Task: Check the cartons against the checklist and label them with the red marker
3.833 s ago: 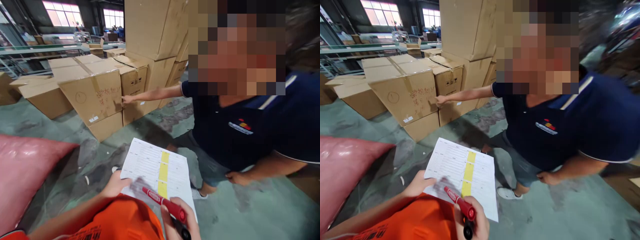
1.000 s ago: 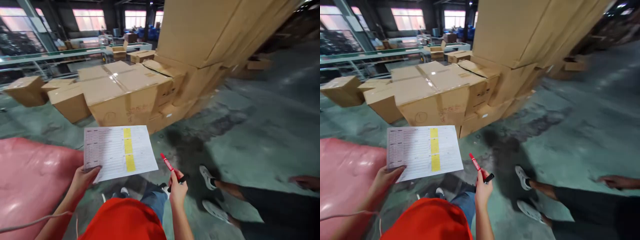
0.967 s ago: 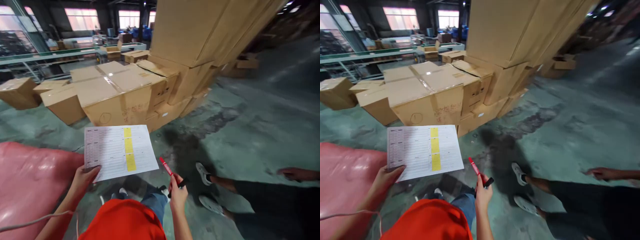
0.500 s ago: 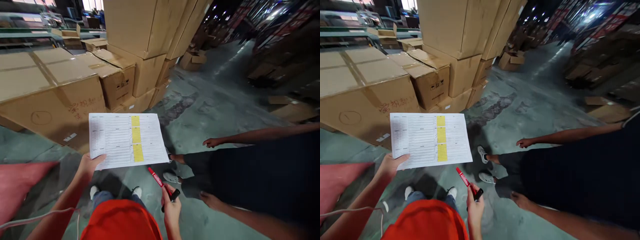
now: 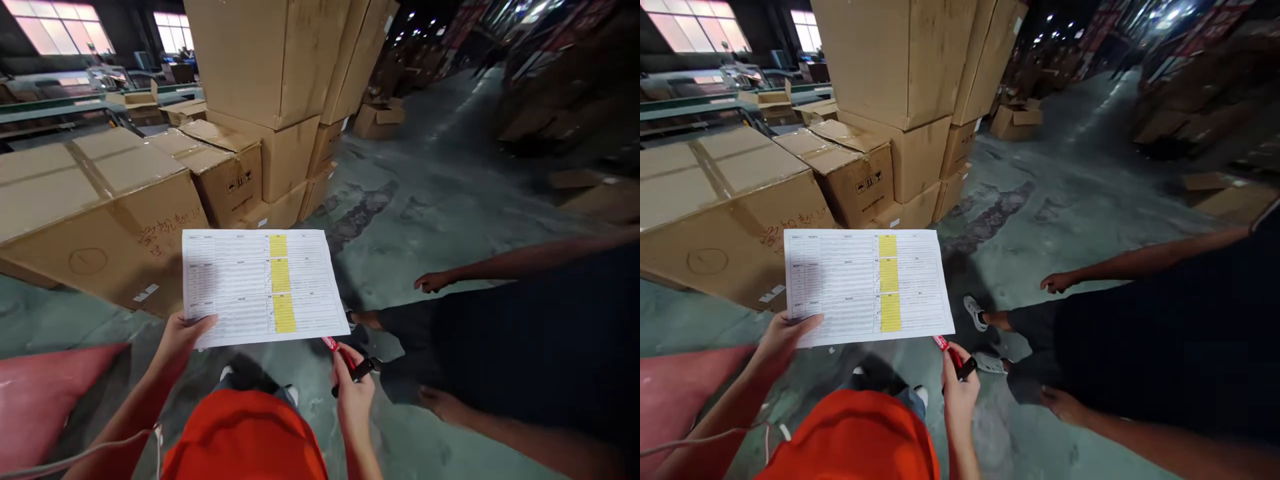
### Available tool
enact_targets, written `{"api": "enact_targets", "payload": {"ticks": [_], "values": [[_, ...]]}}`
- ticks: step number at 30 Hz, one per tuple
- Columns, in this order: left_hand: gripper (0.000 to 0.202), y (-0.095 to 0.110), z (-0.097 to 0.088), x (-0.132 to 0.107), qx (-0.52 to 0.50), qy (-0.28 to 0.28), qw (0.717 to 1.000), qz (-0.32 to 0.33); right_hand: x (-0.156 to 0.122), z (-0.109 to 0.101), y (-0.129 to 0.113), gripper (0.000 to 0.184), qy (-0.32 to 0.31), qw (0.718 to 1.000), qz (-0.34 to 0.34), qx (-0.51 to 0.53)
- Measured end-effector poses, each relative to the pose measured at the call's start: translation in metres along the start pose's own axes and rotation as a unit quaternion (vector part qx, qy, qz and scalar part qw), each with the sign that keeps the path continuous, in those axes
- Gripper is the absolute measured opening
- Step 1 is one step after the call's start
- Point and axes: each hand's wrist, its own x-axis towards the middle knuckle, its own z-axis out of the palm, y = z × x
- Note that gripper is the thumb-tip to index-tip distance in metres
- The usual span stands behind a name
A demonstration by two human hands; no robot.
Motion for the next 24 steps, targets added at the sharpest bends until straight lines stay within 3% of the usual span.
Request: {"api": "enact_targets", "payload": {"ticks": [5, 9, 13, 18, 24], "values": [[0.043, 0.006, -0.022, 0.016, 0.0, -0.042, 0.999, -0.006, -0.051, 0.033, 0.029, 0.063, 0.042, 0.987, 0.122, 0.094], [0.046, 0.007, -0.035, 0.025, -0.009, -0.056, 0.998, -0.024, -0.064, 0.04, 0.035, 0.065, 0.043, 0.987, 0.132, 0.078], [0.046, 0.008, -0.037, 0.035, -0.006, -0.048, 0.998, -0.031, -0.053, 0.042, 0.016, 0.065, 0.038, 0.991, 0.115, 0.057], [0.051, 0.006, -0.023, 0.043, -0.017, -0.036, 0.999, -0.028, -0.026, 0.046, -0.016, 0.057, -0.001, 0.997, 0.076, 0.018], [0.053, 0.003, -0.008, 0.044, -0.005, -0.018, 0.999, -0.029, -0.007, 0.052, -0.029, 0.054, -0.03, 0.997, 0.072, 0.005]]}}
